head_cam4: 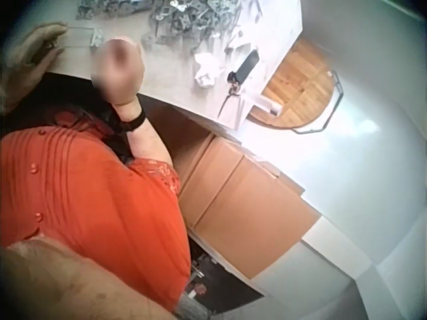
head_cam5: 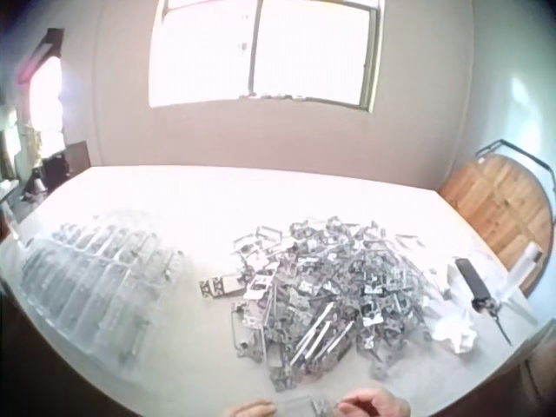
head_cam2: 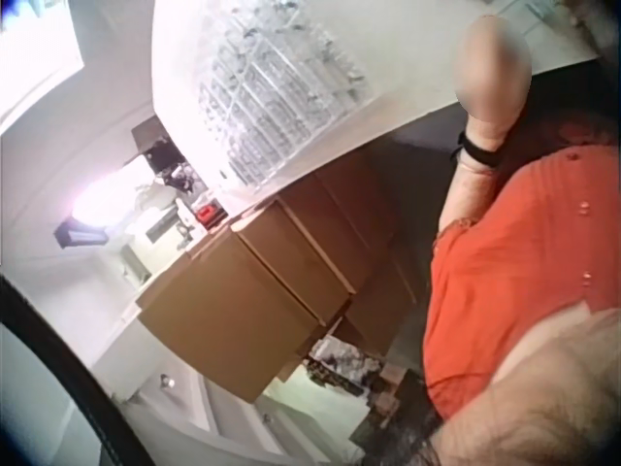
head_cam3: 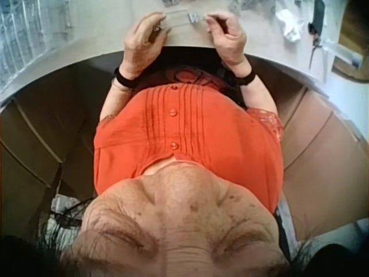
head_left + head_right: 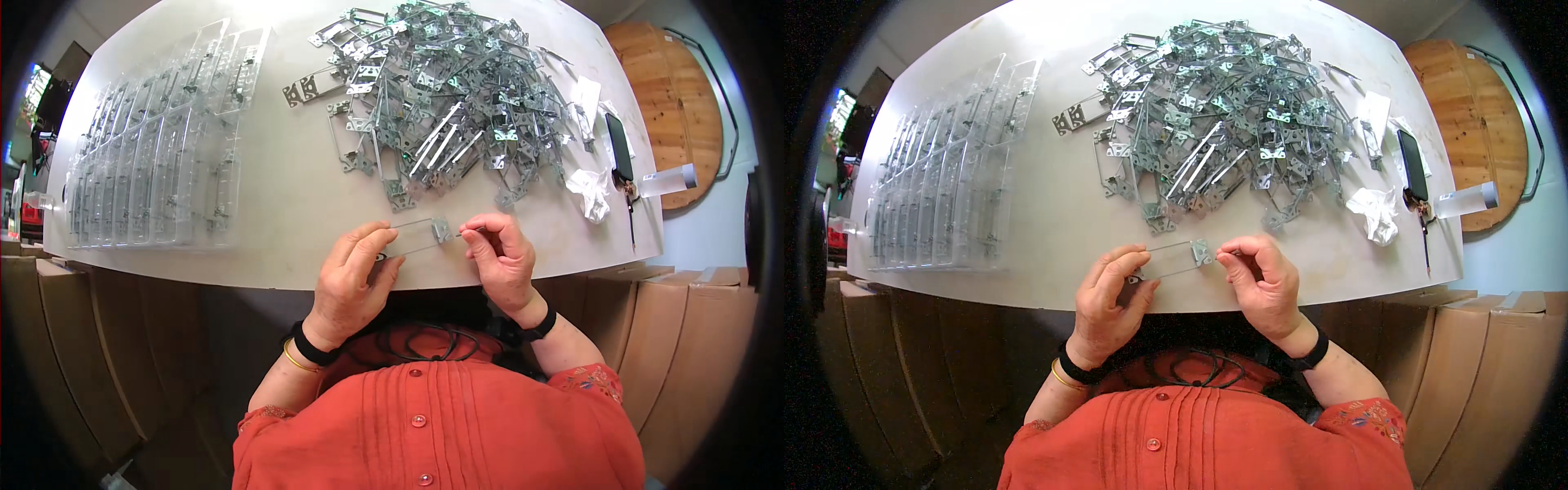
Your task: The person assembles small electronic components by hand at a white table. They pick up a small circuit board and a metal bracket, fit them together, and place the assembled unit into a clear plastic tray. The process is repeated continuously with components from a large pile on the table.
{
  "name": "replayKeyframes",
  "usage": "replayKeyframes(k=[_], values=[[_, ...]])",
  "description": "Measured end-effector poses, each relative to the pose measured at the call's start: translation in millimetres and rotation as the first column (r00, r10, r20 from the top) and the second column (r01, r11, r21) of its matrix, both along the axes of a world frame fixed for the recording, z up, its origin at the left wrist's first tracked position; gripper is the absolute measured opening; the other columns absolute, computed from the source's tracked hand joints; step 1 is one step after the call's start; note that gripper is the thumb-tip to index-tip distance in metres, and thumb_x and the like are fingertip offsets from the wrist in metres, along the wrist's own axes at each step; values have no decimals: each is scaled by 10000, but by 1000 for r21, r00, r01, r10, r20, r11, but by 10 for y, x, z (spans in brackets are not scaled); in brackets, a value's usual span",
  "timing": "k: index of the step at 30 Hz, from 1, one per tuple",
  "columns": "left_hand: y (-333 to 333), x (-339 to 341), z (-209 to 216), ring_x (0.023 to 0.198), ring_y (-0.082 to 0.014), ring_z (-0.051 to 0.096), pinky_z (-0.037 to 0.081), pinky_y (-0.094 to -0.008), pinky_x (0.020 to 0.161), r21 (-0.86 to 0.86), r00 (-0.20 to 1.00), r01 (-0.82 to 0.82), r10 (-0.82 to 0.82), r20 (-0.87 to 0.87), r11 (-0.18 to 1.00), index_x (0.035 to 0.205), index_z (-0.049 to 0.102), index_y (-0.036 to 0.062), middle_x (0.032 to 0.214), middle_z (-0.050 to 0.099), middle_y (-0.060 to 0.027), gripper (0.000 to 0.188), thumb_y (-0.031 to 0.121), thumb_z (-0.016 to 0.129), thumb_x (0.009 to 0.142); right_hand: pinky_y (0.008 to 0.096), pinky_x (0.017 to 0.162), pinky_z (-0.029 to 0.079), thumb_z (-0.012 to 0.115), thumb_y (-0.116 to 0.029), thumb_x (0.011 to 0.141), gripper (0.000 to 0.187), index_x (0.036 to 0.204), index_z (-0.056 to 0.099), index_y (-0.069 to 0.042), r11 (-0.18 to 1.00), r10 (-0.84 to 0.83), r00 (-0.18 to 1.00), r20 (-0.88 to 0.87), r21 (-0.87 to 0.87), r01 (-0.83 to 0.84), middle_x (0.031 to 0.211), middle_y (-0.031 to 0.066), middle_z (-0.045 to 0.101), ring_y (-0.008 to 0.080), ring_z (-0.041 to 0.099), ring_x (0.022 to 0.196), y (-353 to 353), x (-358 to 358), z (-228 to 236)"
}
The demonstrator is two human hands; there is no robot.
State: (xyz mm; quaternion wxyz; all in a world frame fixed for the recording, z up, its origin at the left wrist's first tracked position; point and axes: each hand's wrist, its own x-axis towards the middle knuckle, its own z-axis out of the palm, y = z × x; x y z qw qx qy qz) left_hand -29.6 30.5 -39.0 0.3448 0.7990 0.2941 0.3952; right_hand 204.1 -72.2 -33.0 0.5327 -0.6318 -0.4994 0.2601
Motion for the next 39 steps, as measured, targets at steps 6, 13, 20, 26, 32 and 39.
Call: replayKeyframes(k=[6,13,20,26,32,39], values=[[11,3,14,1035,-296,744,620,-373,874,18,1000,3,-3,-6,1000,1256,700,18,1264,732,-175,450,-49,858,841,259,751,554,765,-25,1030,126,1132,692,-42,999,30,995,98,22,-32,988,45,735,105,669,829,37,-15,-7],[5,1,11,1025,-300,746,626,-374,861,16,1000,6,-5,-14,1000,1252,699,19,1257,730,-176,452,-52,860,836,259,753,554,782,-27,1017,138,1116,687,-46,999,23,995,100,23,-26,981,45,733,107,671,835,53,-19,-13],[20,3,12,1028,-304,747,626,-379,859,39,1000,11,-11,-4,999,1255,698,17,1252,732,-178,456,-52,861,834,261,736,544,786,-36,1016,135,1105,685,-47,1000,13,994,112,7,-14,964,47,723,110,664,815,48,-24,-22],[19,-4,13,1045,-311,746,626,-384,871,27,1000,13,-13,-8,1000,1256,698,14,1251,733,-180,454,-48,861,837,268,720,533,769,-30,1025,126,1122,692,-47,1000,4,992,126,3,-5,948,46,710,121,644,784,55,-37,-13],[16,-3,5,1059,-313,747,627,-386,885,34,1000,8,-7,-8,999,1254,697,16,1254,733,-180,450,-39,864,839,279,719,538,762,-14,1017,138,1130,692,-50,1000,18,985,173,1,-19,943,65,709,153,658,785,43,-32,0],[23,-8,-2,1051,-307,748,630,-380,871,37,1000,11,-11,-9,999,1253,700,25,1259,731,-179,451,-41,865,838,282,709,540,788,-33,1002,149,1115,691,-52,999,43,971,234,22,-49,951,69,715,162,659,783,63,-28,12]])
